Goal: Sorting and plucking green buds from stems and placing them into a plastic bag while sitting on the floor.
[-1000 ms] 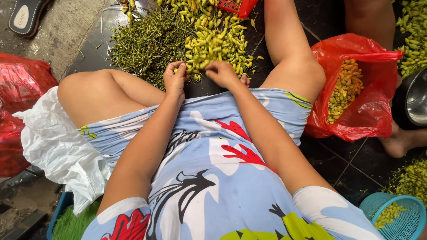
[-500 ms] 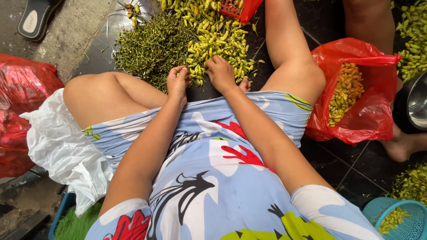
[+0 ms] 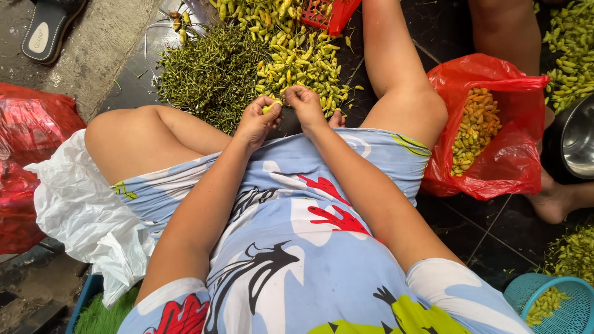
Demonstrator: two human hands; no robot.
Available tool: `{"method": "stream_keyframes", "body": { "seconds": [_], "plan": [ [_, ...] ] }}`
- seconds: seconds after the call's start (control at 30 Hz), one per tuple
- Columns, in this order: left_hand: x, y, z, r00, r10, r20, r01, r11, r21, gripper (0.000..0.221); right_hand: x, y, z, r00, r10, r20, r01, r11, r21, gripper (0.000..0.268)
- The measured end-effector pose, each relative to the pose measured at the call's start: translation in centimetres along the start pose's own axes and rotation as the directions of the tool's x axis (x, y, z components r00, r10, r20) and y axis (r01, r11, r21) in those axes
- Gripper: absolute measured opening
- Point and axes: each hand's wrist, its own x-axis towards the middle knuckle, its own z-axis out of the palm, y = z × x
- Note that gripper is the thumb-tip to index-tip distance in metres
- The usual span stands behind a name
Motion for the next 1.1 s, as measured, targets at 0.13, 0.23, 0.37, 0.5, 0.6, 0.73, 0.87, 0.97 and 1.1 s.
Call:
{"method": "stream_keyframes", "body": {
  "seconds": [0.13, 0.23, 0.37, 0.5, 0.6, 0.73, 0.87, 0.97, 1.1],
  "plan": [
    [-0.9, 1.0, 1.0, 0.999, -0.029, 0.036, 0.031, 0.998, -0.046, 0.015, 1.7, -1.8, -2.4, 0.997, -0.03, -0.068, 0.032, 0.999, 0.024, 0.008],
    [-1.2, 2.4, 1.1, 0.998, -0.061, 0.028, 0.065, 0.98, -0.188, 0.014, 2.0, -7.3, -2.7, 0.946, -0.298, 0.13, 0.304, 0.669, -0.678, 0.036],
    [-0.6, 2.2, 0.2, 0.998, -0.061, -0.028, 0.052, 0.969, -0.24, 0.015, 2.2, -7.1, -2.4, 0.924, -0.236, 0.299, 0.371, 0.375, -0.849, 0.028],
    [-0.9, 2.0, 0.5, 0.993, -0.089, -0.077, 0.072, 0.977, -0.202, 0.016, 1.6, -7.4, -2.1, 0.953, -0.189, 0.237, 0.291, 0.354, -0.889, 0.032],
    [-0.5, 1.3, 0.3, 0.992, -0.067, -0.103, 0.05, 0.985, -0.162, 0.017, 2.1, -5.8, -3.3, 0.948, -0.255, 0.193, 0.288, 0.414, -0.864, 0.03],
    [-0.5, 1.2, 0.5, 0.992, -0.008, -0.125, -0.001, 0.998, -0.07, 0.022, 1.8, -6.5, -2.7, 0.909, -0.38, 0.171, 0.354, 0.487, -0.798, 0.027],
    [-0.9, 1.9, 0.9, 0.993, 0.024, -0.119, -0.027, 0.999, -0.023, 0.034, 0.2, -6.0, -1.6, 0.884, -0.327, 0.334, 0.443, 0.357, -0.822, 0.016],
    [1.1, -1.2, -1.1, 0.993, 0.021, -0.112, -0.019, 1.0, 0.019, 0.028, -1.4, -4.9, -0.6, 0.868, -0.258, 0.425, 0.493, 0.333, -0.804, 0.014],
    [2.0, -2.5, -2.2, 0.995, -0.016, -0.101, 0.019, 0.999, 0.032, 0.018, -1.2, -4.4, -0.8, 0.813, -0.151, 0.563, 0.571, 0.404, -0.715, 0.012]
  ]
}}
